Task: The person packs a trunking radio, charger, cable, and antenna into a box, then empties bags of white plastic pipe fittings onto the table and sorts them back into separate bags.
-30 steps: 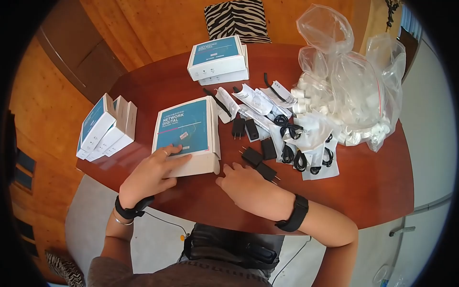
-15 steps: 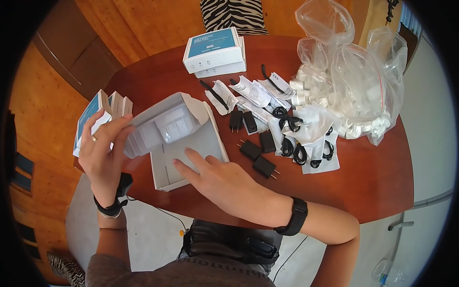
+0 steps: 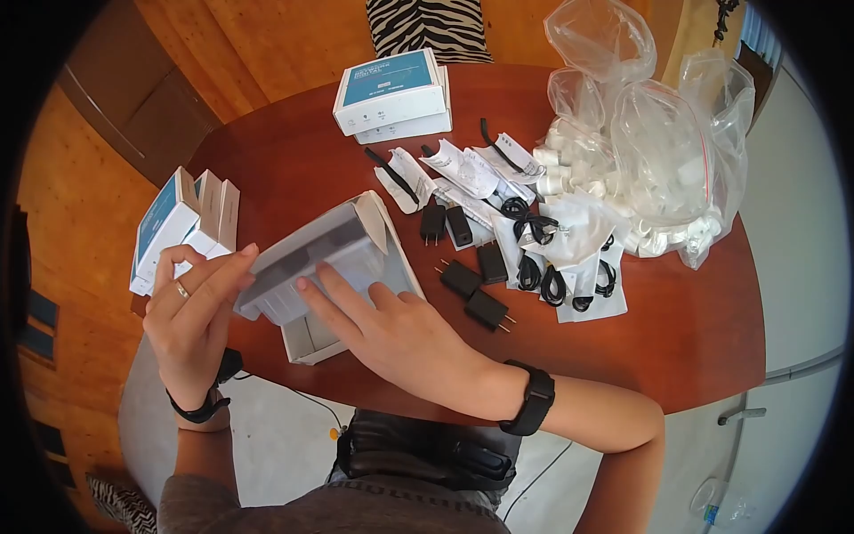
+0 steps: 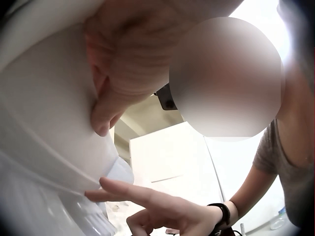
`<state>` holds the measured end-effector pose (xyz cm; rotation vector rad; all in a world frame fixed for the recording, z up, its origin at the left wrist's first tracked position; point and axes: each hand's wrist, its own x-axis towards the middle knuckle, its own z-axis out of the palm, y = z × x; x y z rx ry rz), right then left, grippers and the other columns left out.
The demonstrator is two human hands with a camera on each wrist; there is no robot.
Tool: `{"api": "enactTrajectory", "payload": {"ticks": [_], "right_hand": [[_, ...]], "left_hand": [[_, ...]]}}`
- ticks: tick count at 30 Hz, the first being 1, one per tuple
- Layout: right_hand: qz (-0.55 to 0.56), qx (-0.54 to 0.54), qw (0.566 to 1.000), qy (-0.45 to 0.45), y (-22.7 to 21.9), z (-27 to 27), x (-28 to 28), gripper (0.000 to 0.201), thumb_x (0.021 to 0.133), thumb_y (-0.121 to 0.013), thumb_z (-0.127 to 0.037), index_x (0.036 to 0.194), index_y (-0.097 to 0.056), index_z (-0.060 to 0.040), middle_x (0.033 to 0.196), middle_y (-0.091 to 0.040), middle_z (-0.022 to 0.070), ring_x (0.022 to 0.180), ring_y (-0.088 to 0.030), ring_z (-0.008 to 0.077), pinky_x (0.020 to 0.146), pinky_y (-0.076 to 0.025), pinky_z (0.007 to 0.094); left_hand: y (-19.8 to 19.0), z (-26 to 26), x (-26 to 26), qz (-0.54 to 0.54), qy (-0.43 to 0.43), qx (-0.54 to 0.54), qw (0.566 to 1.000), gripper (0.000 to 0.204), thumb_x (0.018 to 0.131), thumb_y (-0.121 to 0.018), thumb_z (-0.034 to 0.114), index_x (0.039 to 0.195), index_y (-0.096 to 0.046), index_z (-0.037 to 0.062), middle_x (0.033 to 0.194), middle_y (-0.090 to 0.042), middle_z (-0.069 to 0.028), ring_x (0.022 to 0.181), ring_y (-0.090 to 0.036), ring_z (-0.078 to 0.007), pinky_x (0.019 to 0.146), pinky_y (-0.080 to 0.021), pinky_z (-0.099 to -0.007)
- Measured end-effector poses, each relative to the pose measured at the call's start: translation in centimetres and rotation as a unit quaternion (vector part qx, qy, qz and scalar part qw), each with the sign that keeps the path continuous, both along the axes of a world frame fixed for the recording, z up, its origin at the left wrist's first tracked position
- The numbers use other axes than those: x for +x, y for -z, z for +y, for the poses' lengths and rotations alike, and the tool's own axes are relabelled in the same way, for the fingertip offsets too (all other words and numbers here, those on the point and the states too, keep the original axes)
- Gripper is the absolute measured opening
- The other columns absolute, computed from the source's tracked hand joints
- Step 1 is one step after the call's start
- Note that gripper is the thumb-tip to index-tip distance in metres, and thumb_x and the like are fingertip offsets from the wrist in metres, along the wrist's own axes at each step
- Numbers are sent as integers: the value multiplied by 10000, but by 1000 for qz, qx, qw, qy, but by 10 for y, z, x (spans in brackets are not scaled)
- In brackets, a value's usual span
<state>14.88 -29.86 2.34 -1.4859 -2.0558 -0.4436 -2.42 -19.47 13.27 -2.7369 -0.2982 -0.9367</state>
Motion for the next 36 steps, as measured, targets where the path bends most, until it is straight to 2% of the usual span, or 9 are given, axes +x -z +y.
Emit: {"api": "enactTrajectory", "payload": {"ticks": [4,13,16,18,19,21,25,28,36], "right_hand": [[34,-131,991,17,-6,-10,-4,597,748,-658,-76,1291,-440,42,1014,-481,116,731,-560,198,588,-509,273],[54,-273,960,-5,1,-20,3,161,791,-610,-57,927,-567,20,929,-465,127,810,-573,262,659,-495,347],[95,-319,943,-26,-6,-28,10,117,813,-595,-63,902,-579,11,918,-483,129,800,-579,280,677,-486,363],[107,-324,939,-50,-12,-32,23,107,821,-596,-78,896,-580,-3,903,-496,128,791,-583,288,676,-485,369],[118,-329,934,-78,-15,-31,28,99,830,-597,-92,891,-581,-16,887,-509,127,782,-587,296,675,-483,375],[130,-306,942,-43,-28,-25,35,101,830,-607,-109,894,-583,-35,876,-520,122,778,-591,302,678,-481,389],[171,-186,955,154,-24,-2,56,148,813,-639,-114,949,-607,-66,912,-567,129,821,-593,322,723,-490,406],[108,-225,948,199,5,5,84,314,800,-659,-121,1112,-641,-92,1001,-597,160,974,-546,334,804,-482,418],[93,-213,949,215,0,8,80,248,780,-688,-125,1020,-683,-62,922,-611,152,891,-534,329,797,-463,406]], "left_hand": [[-4,2,4,-13,-16,33,999,292,690,-660,-16,970,-695,58,880,-696,-58,747,-628,-173,796,-411,-325],[-7,84,15,-237,-96,193,947,322,765,-716,64,1081,-654,81,1088,-643,-81,1010,-594,-218,893,-430,-359],[16,125,15,-372,-113,-18,921,526,783,-745,195,1250,-535,74,1232,-558,-124,1085,-555,-235,925,-435,-366],[33,150,12,-419,-98,-287,856,689,808,-714,371,1347,-416,62,1278,-510,-147,1107,-536,-239,934,-436,-353],[45,167,8,-419,-96,-288,856,689,808,-714,371,1347,-416,62,1278,-510,-147,1107,-536,-239,934,-436,-353],[68,196,1,-387,88,-661,636,704,843,-621,498,1345,-415,49,1276,-507,-141,1136,-513,-248,934,-437,-349],[92,192,13,-438,94,-699,558,707,883,-515,573,1349,-415,51,1271,-512,-128,1134,-515,-238,924,-450,-340],[104,196,13,-425,107,-734,519,746,894,-432,635,1359,-407,53,1283,-512,-109,1127,-521,-220,916,-466,-330],[132,209,-6,-418,97,-764,481,831,820,-474,709,1357,-419,76,1274,-527,-80,1121,-531,-221,923,-486,-352]]}}
